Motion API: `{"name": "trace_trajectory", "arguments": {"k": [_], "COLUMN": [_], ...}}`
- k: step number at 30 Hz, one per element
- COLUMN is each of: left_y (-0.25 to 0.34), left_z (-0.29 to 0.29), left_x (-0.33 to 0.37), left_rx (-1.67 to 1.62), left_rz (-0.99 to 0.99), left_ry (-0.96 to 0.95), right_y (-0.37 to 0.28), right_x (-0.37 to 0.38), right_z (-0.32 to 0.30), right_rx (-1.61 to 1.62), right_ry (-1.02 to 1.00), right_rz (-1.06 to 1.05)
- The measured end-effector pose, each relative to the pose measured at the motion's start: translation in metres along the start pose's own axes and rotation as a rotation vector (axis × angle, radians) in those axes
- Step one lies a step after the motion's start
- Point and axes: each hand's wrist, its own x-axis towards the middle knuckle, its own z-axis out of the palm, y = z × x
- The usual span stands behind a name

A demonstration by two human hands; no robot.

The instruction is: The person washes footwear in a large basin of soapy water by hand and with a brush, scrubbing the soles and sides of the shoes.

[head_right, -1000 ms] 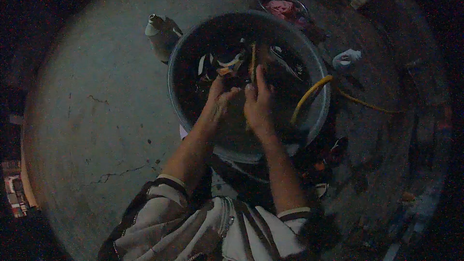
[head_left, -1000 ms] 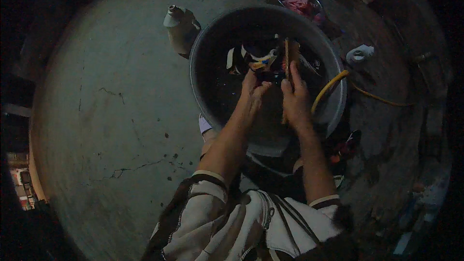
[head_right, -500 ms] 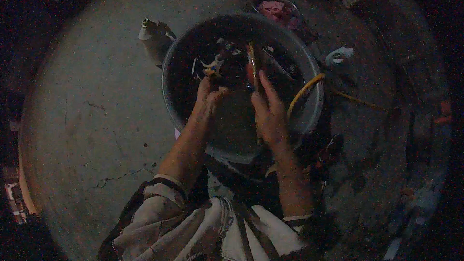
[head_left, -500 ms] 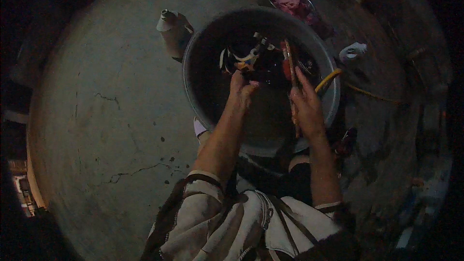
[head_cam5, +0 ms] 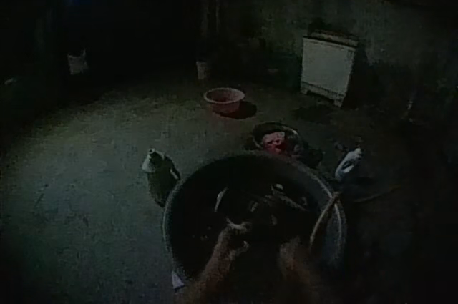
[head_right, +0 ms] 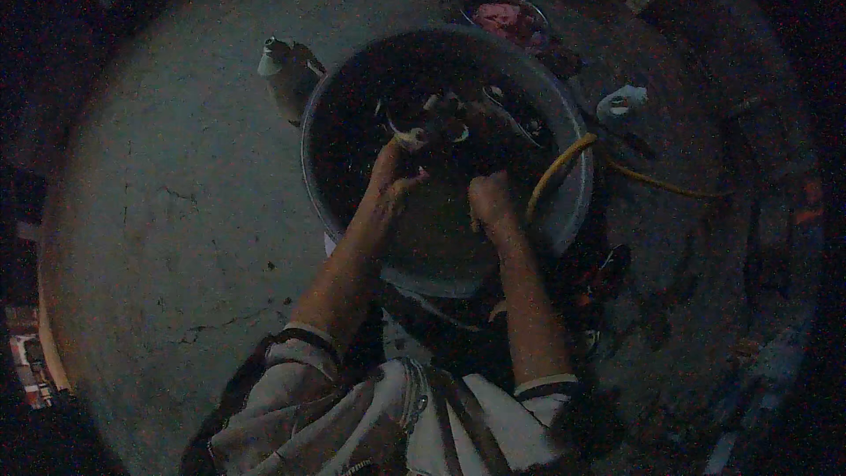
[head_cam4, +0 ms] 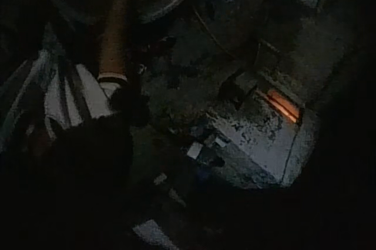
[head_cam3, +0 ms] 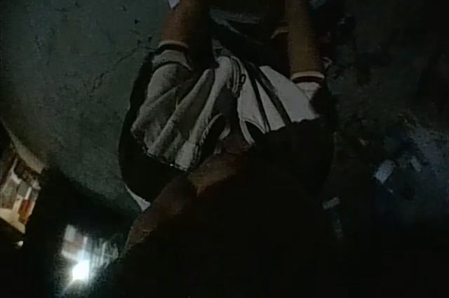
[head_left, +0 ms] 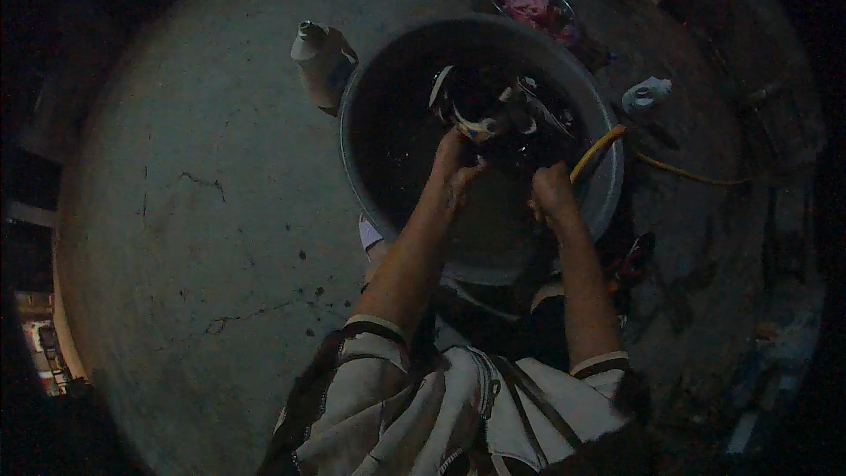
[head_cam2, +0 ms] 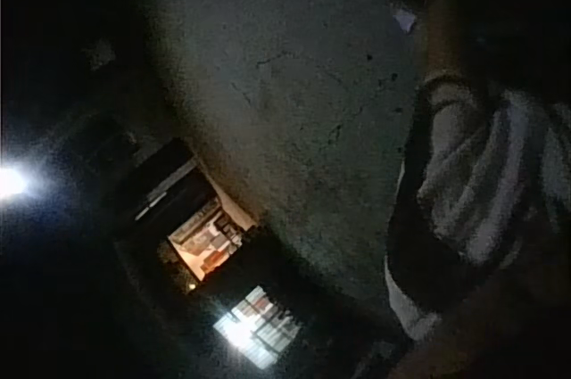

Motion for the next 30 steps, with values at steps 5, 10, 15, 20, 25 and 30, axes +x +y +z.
{"name": "trace_trajectory", "arguments": {"k": [5, 10, 15, 20, 25, 30], "left_y": [0.01, 0.012, 0.034, 0.027, 0.026, 0.018], "left_z": [-0.012, -0.009, -0.004, -0.016, -0.013, -0.003], "left_x": [0.011, 0.018, -0.004, 0.003, 0.007, -0.003], "left_rx": [-0.13, -0.353, -0.383, -0.204, -0.214, -0.151], "left_rz": [0.018, 0.04, 0.105, 0.22, 0.182, 0.212], "left_ry": [-0.193, -0.07, -0.219, -0.114, -0.185, -0.148], "right_y": [0.07, 0.142, 0.207, 0.211, 0.096, -0.005], "right_x": [0.063, 0.105, 0.111, 0.108, 0.077, -0.006], "right_z": [0.015, 0.048, 0.075, 0.069, 0.034, -0.023], "right_rx": [0.485, 0.149, 0.054, 0.233, 0.569, 0.625], "right_ry": [0.141, 0.168, 0.062, 0.018, 0.001, -0.061], "right_rz": [0.116, 0.244, 0.396, 0.366, 0.069, -0.101]}}
